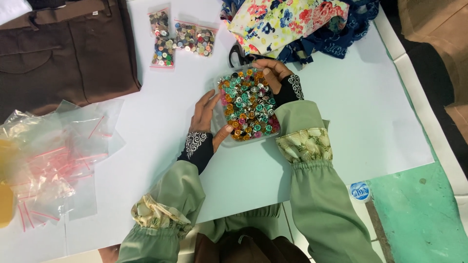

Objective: The person sorts various buttons from a large container into smaller plastic bags by hand while sitting on the floor.

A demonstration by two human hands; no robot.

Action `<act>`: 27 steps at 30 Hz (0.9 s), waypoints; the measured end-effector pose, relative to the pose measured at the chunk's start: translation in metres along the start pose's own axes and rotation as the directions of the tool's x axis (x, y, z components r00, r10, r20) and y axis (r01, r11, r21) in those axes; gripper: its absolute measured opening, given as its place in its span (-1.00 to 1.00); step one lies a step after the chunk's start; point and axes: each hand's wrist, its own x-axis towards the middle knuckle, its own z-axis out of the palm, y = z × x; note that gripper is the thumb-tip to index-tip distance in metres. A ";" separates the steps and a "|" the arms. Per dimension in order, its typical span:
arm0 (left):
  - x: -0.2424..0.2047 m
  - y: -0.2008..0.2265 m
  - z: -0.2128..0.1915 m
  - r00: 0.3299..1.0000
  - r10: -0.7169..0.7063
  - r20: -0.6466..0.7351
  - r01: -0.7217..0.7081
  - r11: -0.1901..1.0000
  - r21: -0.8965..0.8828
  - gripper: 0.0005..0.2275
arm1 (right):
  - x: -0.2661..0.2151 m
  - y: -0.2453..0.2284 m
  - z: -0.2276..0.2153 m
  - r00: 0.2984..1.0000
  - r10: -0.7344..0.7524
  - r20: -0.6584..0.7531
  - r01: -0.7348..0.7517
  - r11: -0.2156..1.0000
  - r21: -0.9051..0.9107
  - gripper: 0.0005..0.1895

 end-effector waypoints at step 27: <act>0.048 -0.015 0.016 0.952 0.226 -0.206 -0.187 0.963 0.193 -0.75 | -0.006 -0.017 0.014 0.994 0.095 -0.058 -0.098 0.994 -0.051 -0.68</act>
